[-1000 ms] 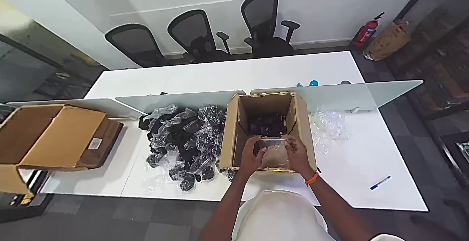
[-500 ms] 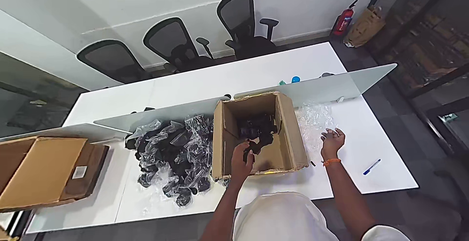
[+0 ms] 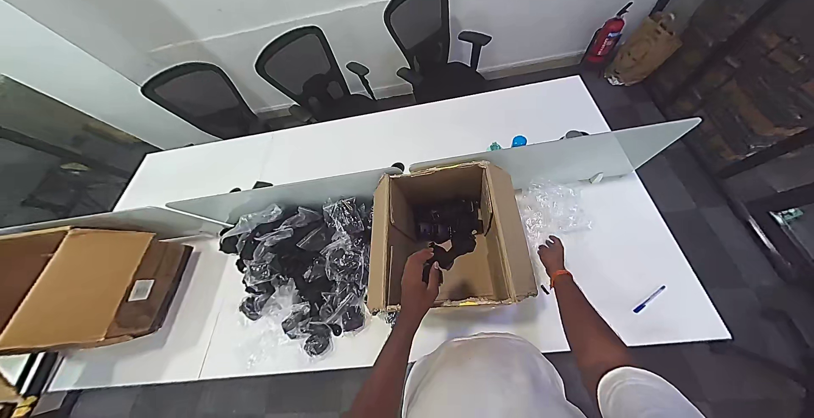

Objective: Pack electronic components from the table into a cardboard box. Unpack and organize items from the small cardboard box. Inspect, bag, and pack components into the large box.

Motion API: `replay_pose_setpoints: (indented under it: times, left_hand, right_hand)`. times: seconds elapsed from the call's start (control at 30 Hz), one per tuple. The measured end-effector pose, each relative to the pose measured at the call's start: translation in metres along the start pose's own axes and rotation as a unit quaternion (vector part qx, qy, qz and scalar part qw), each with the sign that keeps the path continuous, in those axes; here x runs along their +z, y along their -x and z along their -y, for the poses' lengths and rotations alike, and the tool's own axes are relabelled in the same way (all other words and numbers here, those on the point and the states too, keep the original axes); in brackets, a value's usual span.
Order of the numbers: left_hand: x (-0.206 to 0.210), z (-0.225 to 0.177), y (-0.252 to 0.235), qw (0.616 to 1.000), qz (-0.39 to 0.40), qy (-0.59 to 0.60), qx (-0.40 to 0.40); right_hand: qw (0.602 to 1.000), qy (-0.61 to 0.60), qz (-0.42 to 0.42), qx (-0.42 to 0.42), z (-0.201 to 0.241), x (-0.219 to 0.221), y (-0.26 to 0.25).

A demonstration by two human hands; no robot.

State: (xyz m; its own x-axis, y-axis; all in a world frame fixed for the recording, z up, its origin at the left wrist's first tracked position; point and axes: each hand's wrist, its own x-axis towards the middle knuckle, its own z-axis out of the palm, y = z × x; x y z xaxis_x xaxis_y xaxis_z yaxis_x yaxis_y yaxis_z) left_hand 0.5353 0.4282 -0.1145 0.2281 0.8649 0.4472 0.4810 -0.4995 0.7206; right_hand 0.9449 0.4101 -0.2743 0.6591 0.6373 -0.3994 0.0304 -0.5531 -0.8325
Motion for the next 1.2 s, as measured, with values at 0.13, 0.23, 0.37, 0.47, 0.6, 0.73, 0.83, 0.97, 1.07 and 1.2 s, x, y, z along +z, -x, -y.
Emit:
replay_pose_setpoints:
  times: [0.13,0.23,0.37,0.47,0.6,0.73,0.83,0.97,1.07,1.2]
  left_hand:
    - [0.001,0.001,0.0,1.0,0.0,0.003,-0.005]
    - [0.0,0.0,0.0,1.0,-0.005,0.007,-0.007]
    - [-0.001,-0.004,0.004,1.0,-0.002,-0.018,-0.008]
    - [-0.005,-0.011,0.013,0.998,0.053,-0.017,0.004]
    - [-0.012,-0.02,0.032,0.993,0.104,0.027,0.043]
    - [-0.042,-0.014,0.059,0.999,0.033,-0.005,0.018]
    - [-0.076,0.006,0.081,0.994,-0.07,-0.024,-0.077]
    - [-0.12,0.064,0.122,0.949,-0.151,-0.025,-0.276]
    - [-0.145,0.124,0.161,0.898,-0.181,-0.027,-0.4]
    - [-0.177,0.18,0.193,0.865,-0.154,-0.027,-0.476]
  right_hand:
    - [0.997,0.074,-0.008,-0.013,0.013,-0.004,0.027]
    - [0.994,0.025,-0.086,-0.062,0.023,-0.011,0.044]
    - [0.968,-0.082,-0.139,-0.191,0.071,-0.025,0.081]
    - [0.917,-0.148,-0.119,-0.351,0.122,-0.024,0.127]
    - [0.855,-0.165,0.089,-0.484,0.154,0.009,0.197]
    - [0.842,-0.117,0.247,-0.466,0.149,0.074,0.259]
    - [0.828,-0.093,0.32,-0.452,0.143,0.118,0.289]
    - [0.822,-0.03,0.347,-0.45,0.142,0.154,0.304]
    - [0.83,0.048,0.314,-0.458,0.143,0.174,0.303]
    - [0.854,0.152,0.232,-0.44,0.149,0.191,0.306]
